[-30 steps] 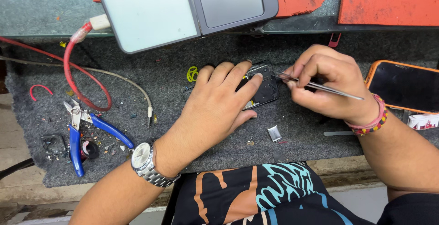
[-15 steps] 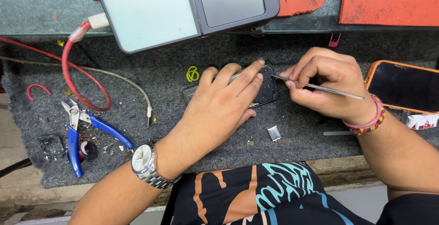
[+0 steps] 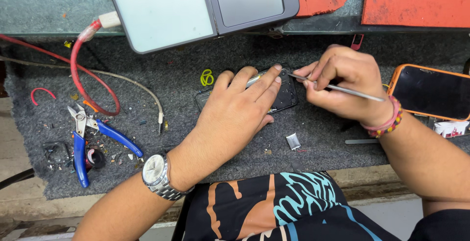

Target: The person uses a metal spudger to pry and lift internal components inside a disassembled smartphone. They carefully separate the battery and other parts from the frame, then place the phone on the workbench to continue prying at the edges.

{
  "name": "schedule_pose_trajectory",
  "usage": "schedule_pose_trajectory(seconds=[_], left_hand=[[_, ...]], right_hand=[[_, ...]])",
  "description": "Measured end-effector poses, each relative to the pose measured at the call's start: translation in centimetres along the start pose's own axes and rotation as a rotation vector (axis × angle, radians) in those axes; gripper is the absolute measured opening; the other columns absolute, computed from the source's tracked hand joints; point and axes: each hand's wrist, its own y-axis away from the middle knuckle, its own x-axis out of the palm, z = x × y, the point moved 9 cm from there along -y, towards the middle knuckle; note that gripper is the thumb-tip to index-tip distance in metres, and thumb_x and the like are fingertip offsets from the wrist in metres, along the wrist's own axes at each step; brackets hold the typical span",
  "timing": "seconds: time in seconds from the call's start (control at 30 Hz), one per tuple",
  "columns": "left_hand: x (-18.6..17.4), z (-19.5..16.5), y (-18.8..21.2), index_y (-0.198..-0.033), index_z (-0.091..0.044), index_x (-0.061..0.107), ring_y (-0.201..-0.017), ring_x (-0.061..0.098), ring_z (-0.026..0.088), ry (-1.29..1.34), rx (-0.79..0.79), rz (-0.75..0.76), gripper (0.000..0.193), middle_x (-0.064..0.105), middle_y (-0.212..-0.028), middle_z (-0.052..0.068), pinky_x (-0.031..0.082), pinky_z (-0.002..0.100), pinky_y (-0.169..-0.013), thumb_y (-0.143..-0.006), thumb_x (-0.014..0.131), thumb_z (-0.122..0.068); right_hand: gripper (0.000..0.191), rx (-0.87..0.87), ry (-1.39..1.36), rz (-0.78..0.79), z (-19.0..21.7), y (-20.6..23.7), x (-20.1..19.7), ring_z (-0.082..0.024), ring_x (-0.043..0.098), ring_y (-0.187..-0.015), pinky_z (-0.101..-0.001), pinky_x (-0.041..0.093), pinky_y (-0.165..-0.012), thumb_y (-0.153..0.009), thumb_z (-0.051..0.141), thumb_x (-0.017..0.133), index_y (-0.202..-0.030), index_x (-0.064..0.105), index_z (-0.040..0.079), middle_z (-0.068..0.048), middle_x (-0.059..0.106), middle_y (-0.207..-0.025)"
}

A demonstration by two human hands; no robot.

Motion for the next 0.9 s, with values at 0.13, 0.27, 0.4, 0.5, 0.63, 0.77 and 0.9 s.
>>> schedule_pose_trajectory(seconds=[0.13,0.27,0.4,0.5,0.63,0.77,0.9], left_hand=[[-0.2,0.0,0.0,-0.134,-0.003,0.062,-0.121,0.052,0.029,-0.011,0.0,-0.012,0.071,0.055,-0.147,0.007,0.044,0.044,-0.096,-0.075,0.082,-0.036],[-0.1,-0.1,0.1,-0.134,-0.003,0.062,-0.121,0.052,0.029,-0.015,0.004,-0.012,0.071,0.055,-0.148,0.007,0.044,0.044,-0.096,-0.074,0.082,-0.036],[-0.1,-0.3,0.1,-0.135,-0.003,0.062,-0.121,0.052,0.028,-0.038,0.005,-0.006,0.072,0.055,-0.147,0.006,0.044,0.043,-0.095,-0.075,0.081,-0.036],[-0.1,-0.4,0.1,-0.135,-0.003,0.062,-0.12,0.053,0.028,-0.048,0.009,0.001,0.071,0.055,-0.147,0.006,0.044,0.043,-0.095,-0.075,0.081,-0.037],[-0.1,-0.5,0.2,-0.135,-0.004,0.062,-0.121,0.053,0.028,-0.045,0.012,0.006,0.07,0.055,-0.147,0.006,0.044,0.043,-0.095,-0.076,0.081,-0.037],[-0.1,-0.5,0.2,-0.134,-0.004,0.063,-0.121,0.052,0.029,-0.039,0.013,0.01,0.069,0.055,-0.148,0.006,0.044,0.044,-0.095,-0.076,0.081,-0.037],[-0.1,-0.6,0.2,-0.134,-0.004,0.063,-0.121,0.052,0.029,-0.036,0.015,0.011,0.068,0.055,-0.148,0.005,0.044,0.044,-0.096,-0.076,0.081,-0.036]], right_hand=[[0.024,0.125,-0.243,0.062,-2.1,0.1,0.1,-0.022,0.076,-0.103,-0.0313,0.066,-0.089,-0.086,-0.009,0.072,-0.078,0.055,0.005,-0.005,0.059,-0.092],[0.024,0.188,-0.395,0.088,-3.4,0.2,0.2,-0.022,0.075,-0.105,-0.0346,0.065,-0.094,-0.088,-0.01,0.07,-0.079,0.055,0.005,-0.004,0.058,-0.093],[0.025,0.187,-0.425,0.117,-4.1,0.3,0.4,-0.022,0.075,-0.104,-0.0357,0.066,-0.095,-0.088,-0.011,0.07,-0.078,0.054,0.006,-0.003,0.057,-0.092],[0.025,0.189,-0.441,0.132,-4.4,0.3,0.4,-0.022,0.075,-0.104,-0.0356,0.066,-0.094,-0.088,-0.012,0.069,-0.078,0.054,0.006,-0.003,0.058,-0.091],[0.026,0.236,-0.44,0.154,-5.0,0.3,0.6,-0.024,0.076,-0.106,-0.0341,0.065,-0.089,-0.086,-0.012,0.069,-0.077,0.053,0.006,-0.003,0.058,-0.088],[0.027,0.259,-0.436,0.164,-5.2,0.2,0.6,-0.024,0.076,-0.105,-0.0338,0.066,-0.088,-0.087,-0.011,0.069,-0.077,0.051,0.006,-0.003,0.057,-0.087],[0.027,0.297,-0.462,0.19,-5.3,0.2,0.7,-0.023,0.075,-0.105,-0.0352,0.065,-0.09,-0.087,-0.011,0.069,-0.076,0.051,0.007,-0.003,0.058,-0.087]])
